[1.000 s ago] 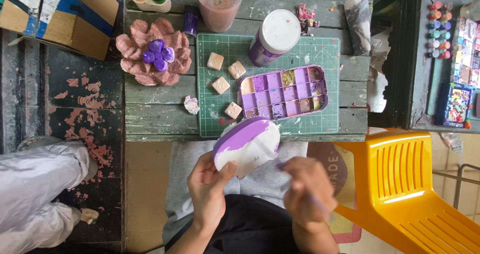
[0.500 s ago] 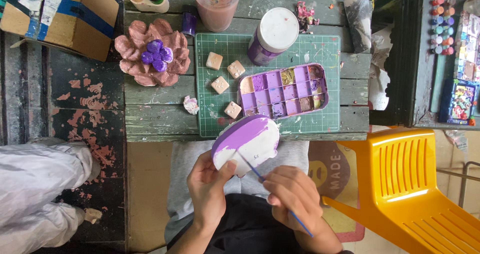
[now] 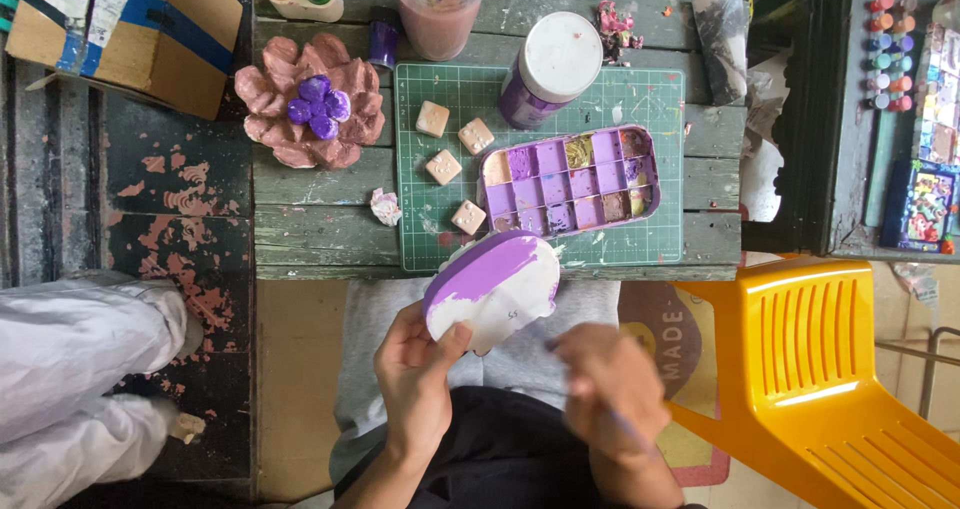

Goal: The person holds a purple pig-shaped box in one hand and paints its inner rim and decorative details with a small brush, dipping into a purple paint palette on the table. They then flip the object over and paint its white back surface with purple paint, reloading the brush from the palette as they work.

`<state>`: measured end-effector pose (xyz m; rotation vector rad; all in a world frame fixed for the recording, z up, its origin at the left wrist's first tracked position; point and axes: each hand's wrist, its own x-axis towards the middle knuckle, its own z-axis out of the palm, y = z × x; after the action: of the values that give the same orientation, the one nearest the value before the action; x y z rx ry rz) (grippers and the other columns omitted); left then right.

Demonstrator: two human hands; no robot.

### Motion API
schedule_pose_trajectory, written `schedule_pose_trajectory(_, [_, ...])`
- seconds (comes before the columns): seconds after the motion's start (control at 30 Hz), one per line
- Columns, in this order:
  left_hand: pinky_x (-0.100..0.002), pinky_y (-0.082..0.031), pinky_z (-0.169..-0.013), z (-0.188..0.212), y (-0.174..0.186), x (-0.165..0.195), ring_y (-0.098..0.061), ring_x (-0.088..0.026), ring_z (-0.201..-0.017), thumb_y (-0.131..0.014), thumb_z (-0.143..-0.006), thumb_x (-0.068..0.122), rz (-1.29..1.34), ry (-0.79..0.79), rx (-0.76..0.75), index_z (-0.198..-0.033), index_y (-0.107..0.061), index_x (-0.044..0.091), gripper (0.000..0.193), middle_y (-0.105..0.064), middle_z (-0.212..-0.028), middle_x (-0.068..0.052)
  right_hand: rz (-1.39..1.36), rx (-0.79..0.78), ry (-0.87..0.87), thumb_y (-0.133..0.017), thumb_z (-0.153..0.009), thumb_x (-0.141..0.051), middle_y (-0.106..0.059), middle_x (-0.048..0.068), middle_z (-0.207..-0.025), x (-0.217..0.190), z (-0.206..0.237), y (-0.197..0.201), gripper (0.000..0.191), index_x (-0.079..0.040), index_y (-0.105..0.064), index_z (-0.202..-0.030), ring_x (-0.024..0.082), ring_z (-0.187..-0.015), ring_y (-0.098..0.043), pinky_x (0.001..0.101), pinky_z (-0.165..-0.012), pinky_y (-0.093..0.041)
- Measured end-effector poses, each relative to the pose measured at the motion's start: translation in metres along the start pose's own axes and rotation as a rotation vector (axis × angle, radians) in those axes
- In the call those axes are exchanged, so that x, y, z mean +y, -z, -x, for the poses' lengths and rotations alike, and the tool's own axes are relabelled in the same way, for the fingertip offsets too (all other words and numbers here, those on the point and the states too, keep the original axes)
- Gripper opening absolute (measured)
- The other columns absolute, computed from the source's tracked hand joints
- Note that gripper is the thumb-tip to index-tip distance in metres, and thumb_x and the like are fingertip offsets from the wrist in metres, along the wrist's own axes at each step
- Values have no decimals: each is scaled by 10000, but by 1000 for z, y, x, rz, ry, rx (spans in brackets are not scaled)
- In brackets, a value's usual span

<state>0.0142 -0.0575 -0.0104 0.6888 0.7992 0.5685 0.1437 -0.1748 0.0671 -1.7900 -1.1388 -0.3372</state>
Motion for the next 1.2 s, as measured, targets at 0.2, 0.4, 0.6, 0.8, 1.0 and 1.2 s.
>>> schedule_pose_trajectory(0.2, [-341, -532, -931, 0, 1, 0, -672, -174, -1028, -765, -877, -14, -5, -15, -12, -1205, -636, -71, 357, -721, -1110, -131, 5, 5, -90, -496, -1120, -173, -697, 136, -851, -1, 6, 2, 288, 46, -609, -972, 278, -808, -726, 384, -742, -613])
schedule_pose_trajectory(0.4, [-332, -527, -919, 1, 1, 1, -669, -155, -1034, -769, -864, -4, -8, -16, -1, -1205, -638, -59, 370, -717, -1115, -119, -17, 24, -166, -479, -1111, -169, -687, 144, -880, 2, 9, 3, 258, 34, -597, -1004, 282, -845, -717, 376, -732, -590])
schedule_pose_trajectory(0.6, [-347, -562, -850, 0, 0, 2, -682, -174, -996, -775, -870, 12, -2, -10, -15, -1191, -637, -68, 359, -722, -1082, -136, -43, -46, -124, -483, -1081, -68, -674, 170, -968, 1, 9, 6, 160, 64, -572, -1063, 311, -928, -696, 419, -811, -585])
schedule_pose_trajectory(0.8, [-354, -566, -821, -1, 0, 4, -677, -176, -976, -773, -872, 11, 5, -1, 6, -1195, -633, -69, 361, -716, -1077, -133, -130, -168, -54, -506, -988, 1, -669, 175, -954, 1, 7, 6, 110, 50, -582, -1052, 321, -908, -693, 446, -818, -587])
schedule_pose_trajectory(1.0, [-337, -541, -894, -4, -3, 4, -666, -169, -1036, -758, -881, -8, -26, -4, 5, -1203, -626, -70, 354, -714, -1126, -125, -44, -111, -155, -490, -1024, 2, -674, 163, -961, 6, 6, 9, 103, 42, -581, -1054, 324, -895, -698, 432, -794, -582])
schedule_pose_trajectory(1.2, [-353, -548, -900, -6, -1, 5, -662, -172, -1051, -766, -885, 10, -29, -20, 1, -1209, -624, -57, 360, -708, -1131, -122, -123, -148, -132, -514, -1028, -43, -701, 133, -939, 8, 10, 6, 105, 12, -603, -1024, 301, -877, -709, 406, -789, -586])
